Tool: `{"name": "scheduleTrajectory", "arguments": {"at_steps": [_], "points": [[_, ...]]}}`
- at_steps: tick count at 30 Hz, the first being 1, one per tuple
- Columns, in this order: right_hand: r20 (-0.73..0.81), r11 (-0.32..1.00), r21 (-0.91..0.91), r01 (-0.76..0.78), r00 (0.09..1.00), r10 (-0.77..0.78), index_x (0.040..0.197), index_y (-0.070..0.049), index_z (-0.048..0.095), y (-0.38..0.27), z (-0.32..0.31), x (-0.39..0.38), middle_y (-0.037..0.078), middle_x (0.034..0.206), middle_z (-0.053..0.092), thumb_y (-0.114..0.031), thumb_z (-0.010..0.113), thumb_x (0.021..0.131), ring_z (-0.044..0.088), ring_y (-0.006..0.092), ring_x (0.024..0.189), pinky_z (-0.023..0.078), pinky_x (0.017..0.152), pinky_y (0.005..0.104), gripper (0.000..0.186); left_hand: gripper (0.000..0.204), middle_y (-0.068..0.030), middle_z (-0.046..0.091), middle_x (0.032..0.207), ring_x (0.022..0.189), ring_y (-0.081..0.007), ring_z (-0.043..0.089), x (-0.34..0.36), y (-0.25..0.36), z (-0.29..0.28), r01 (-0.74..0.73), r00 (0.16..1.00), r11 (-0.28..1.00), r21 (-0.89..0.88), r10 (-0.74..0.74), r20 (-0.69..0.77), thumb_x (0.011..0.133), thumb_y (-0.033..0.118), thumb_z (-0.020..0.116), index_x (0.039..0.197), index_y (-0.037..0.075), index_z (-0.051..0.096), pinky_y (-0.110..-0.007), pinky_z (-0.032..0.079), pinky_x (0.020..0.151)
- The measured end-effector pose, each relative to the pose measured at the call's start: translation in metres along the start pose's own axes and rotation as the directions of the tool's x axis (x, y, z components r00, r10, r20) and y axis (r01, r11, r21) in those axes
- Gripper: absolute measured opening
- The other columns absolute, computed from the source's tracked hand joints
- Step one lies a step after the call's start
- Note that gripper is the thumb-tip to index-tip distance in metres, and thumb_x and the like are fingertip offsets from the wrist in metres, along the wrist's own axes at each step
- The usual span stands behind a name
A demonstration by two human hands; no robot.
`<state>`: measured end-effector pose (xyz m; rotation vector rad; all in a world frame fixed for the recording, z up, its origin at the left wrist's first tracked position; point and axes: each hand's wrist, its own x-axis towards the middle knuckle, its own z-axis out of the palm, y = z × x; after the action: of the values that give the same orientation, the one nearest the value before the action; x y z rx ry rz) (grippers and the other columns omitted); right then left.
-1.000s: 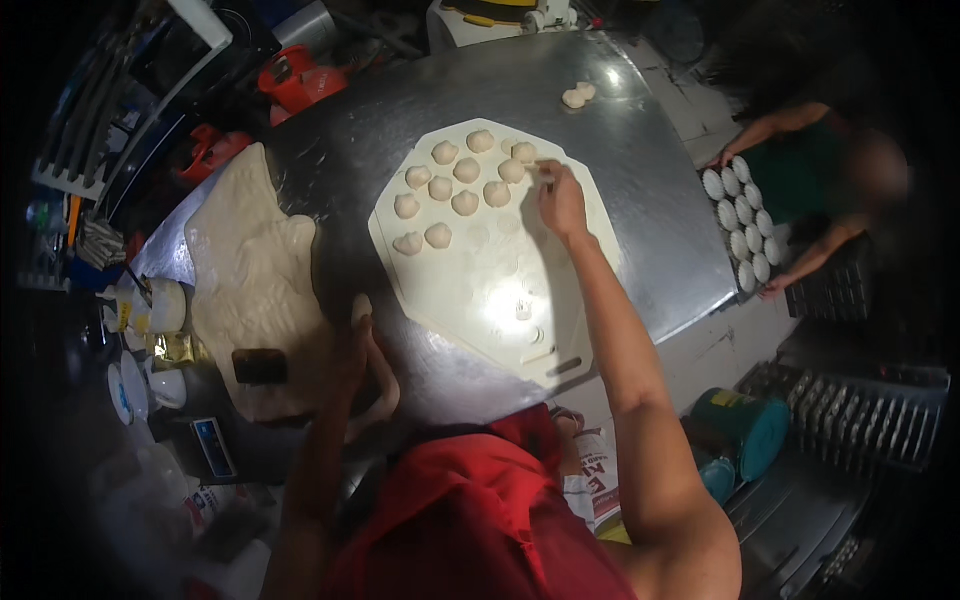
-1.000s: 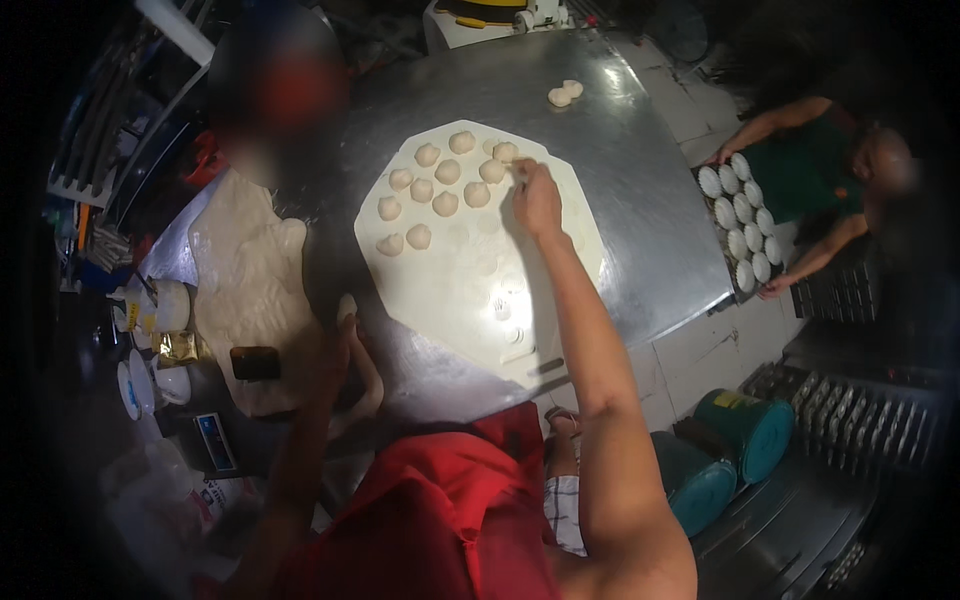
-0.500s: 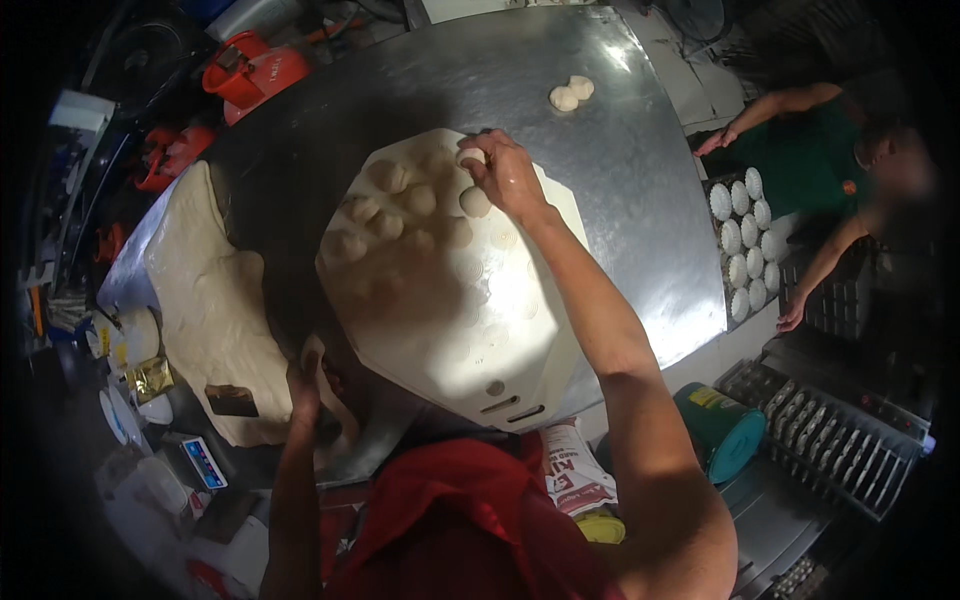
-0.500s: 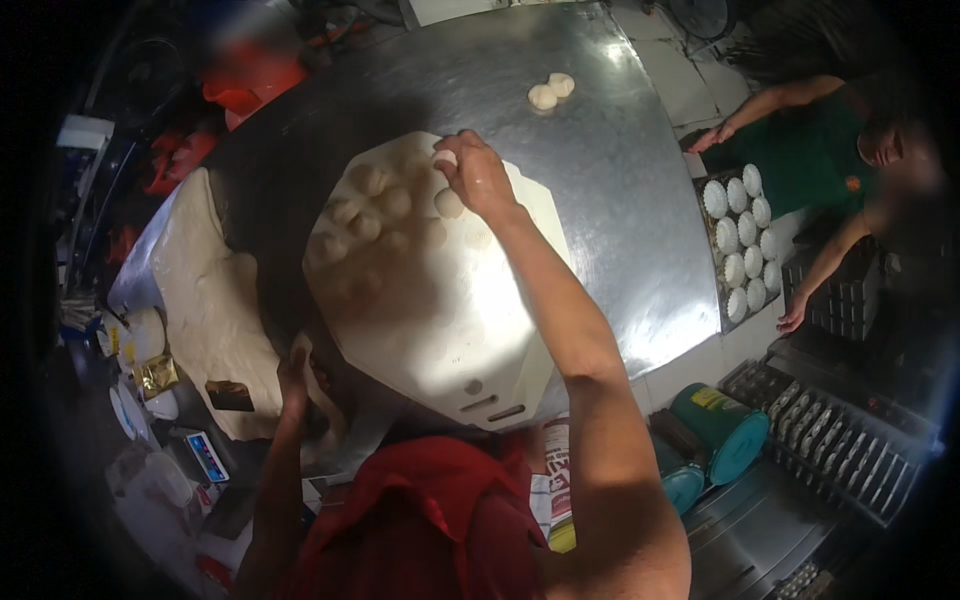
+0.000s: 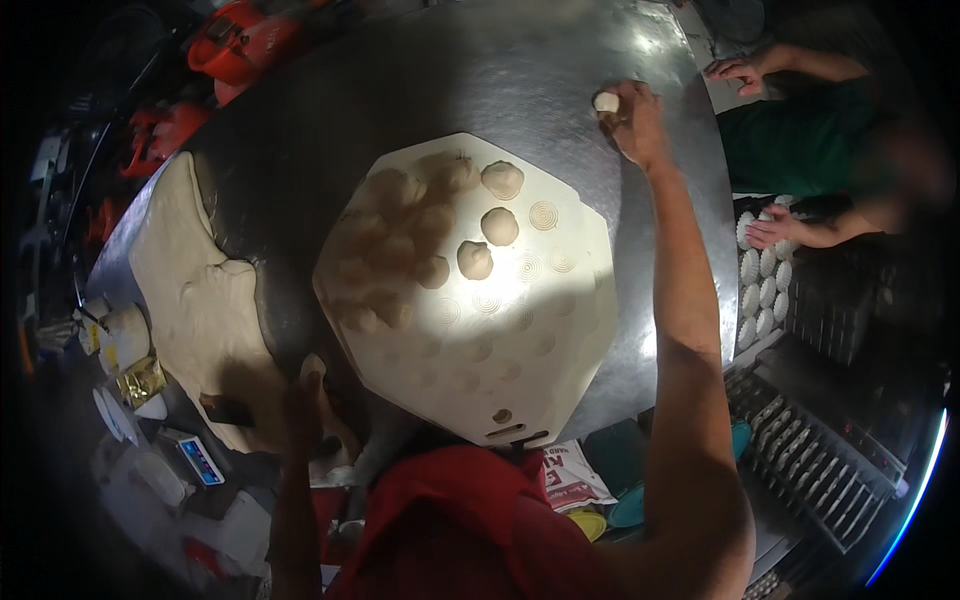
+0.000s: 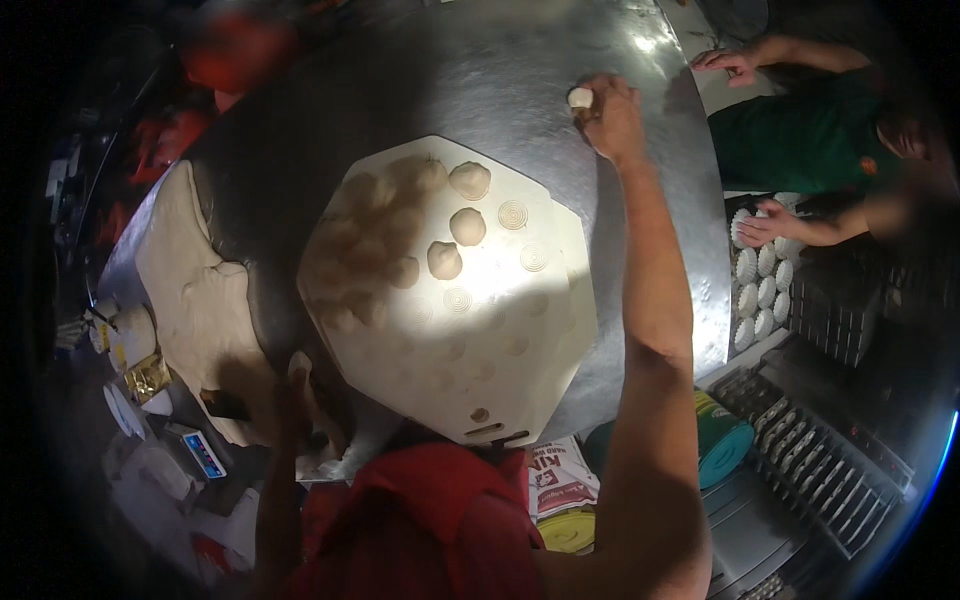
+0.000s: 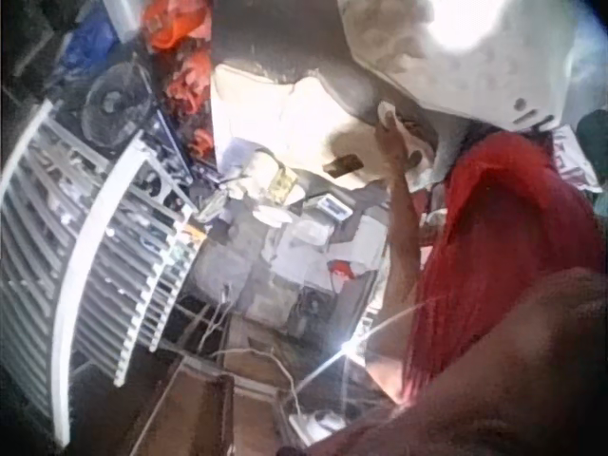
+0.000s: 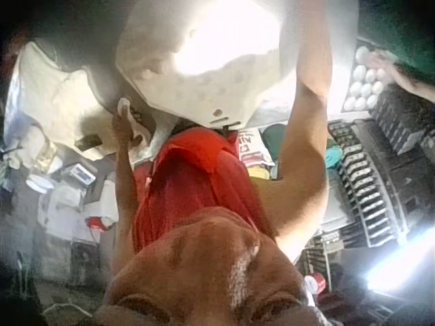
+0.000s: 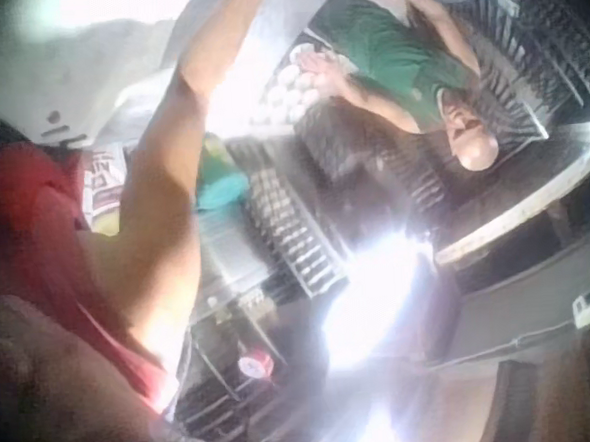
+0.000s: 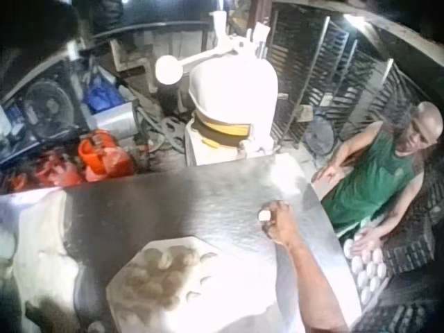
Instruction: The person prepares dough by hand on a metal table, pressing and flattening a large piece before portioning it into smaller balls and placing them onto a white board.
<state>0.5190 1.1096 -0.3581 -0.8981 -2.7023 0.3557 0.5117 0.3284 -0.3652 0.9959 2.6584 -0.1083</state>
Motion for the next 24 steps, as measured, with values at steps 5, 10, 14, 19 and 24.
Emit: {"name": "scheduleTrajectory", "arguments": {"at_steps": [5, 10, 14, 19, 24], "points": [[0.318, 0.53, 0.799, -0.282, 0.948, 0.025, 0.116, -0.004, 0.071, -0.091, -0.042, -0.079, 0.002, 0.108, 0.076, -0.013, 0.086, 0.094, 0.067, 0.0088, 0.093, 0.056, 0.084, 0.0268, 0.027, 0.037, -0.0211, 0.066, 0.126, 0.121, -0.037, 0.066, 0.077, 0.085, -0.153, 0.389, 0.912, 0.9, -0.198, -0.345, 0.223, 0.105, 0.022, 0.064, 0.137, 0.004, 0.061, -0.049, 0.053, 0.103], [0.503, 0.627, 0.755, -0.192, 0.783, -0.366, 0.132, -0.006, 0.065, -0.253, -0.1, -0.219, 0.016, 0.121, 0.069, -0.02, 0.088, 0.088, 0.07, 0.0289, 0.112, 0.056, 0.096, 0.0416, 0.051, 0.036, -0.0158, 0.065, 0.137, 0.125, -0.0249, 0.066, 0.125, 0.168, -0.15, 0.115, 0.992, 0.335, -0.935, 0.003, 0.124, 0.105, 0.018, 0.067, 0.135, -0.001, 0.061, -0.039, 0.057, 0.103], [0.7, 0.631, 0.629, -0.455, 0.684, -0.205, 0.131, -0.012, 0.071, -0.243, -0.111, -0.231, 0.011, 0.127, 0.07, -0.02, 0.087, 0.091, 0.069, 0.0249, 0.116, 0.055, 0.098, 0.0412, 0.044, 0.032, -0.0139, 0.072, 0.124, 0.106, -0.019, 0.074, 0.14, 0.213, -0.174, 0.167, 0.986, -0.084, -0.982, 0.038, 0.164, 0.109, 0.02, 0.062, 0.133, -0.002, 0.06, -0.034, 0.063, 0.089], [0.389, 0.474, 0.773, -0.422, 0.905, 0.172, 0.126, -0.004, 0.066, -0.18, -0.082, -0.224, 0.016, 0.119, 0.076, -0.005, 0.077, 0.096, 0.075, 0.0274, 0.1, 0.058, 0.089, 0.0383, 0.032, 0.023, -0.006, 0.068, 0.102, 0.08, -0.0116, 0.064, 0.117, 0.191, -0.139, 0.28, 0.959, 0.066, -0.958, 0.028, 0.282, 0.108, 0.017, 0.061, 0.126, 0.004, 0.062, -0.03, 0.051, 0.064], [0.203, 0.811, 0.539, -0.227, 0.97, 0.136, 0.123, -0.003, 0.066, -0.136, -0.041, -0.193, 0.018, 0.116, 0.073, -0.007, 0.078, 0.095, 0.073, 0.0311, 0.093, 0.058, 0.086, 0.0397, 0.032, 0.028, -0.0055, 0.062, 0.095, 0.076, -0.0121, 0.059, 0.095, 0.193, -0.122, 0.216, 0.973, 0.274, -0.937, 0.017, 0.229, 0.104, 0.006, 0.054, 0.132, 0.007, 0.059, -0.032, 0.049, 0.064]]}}
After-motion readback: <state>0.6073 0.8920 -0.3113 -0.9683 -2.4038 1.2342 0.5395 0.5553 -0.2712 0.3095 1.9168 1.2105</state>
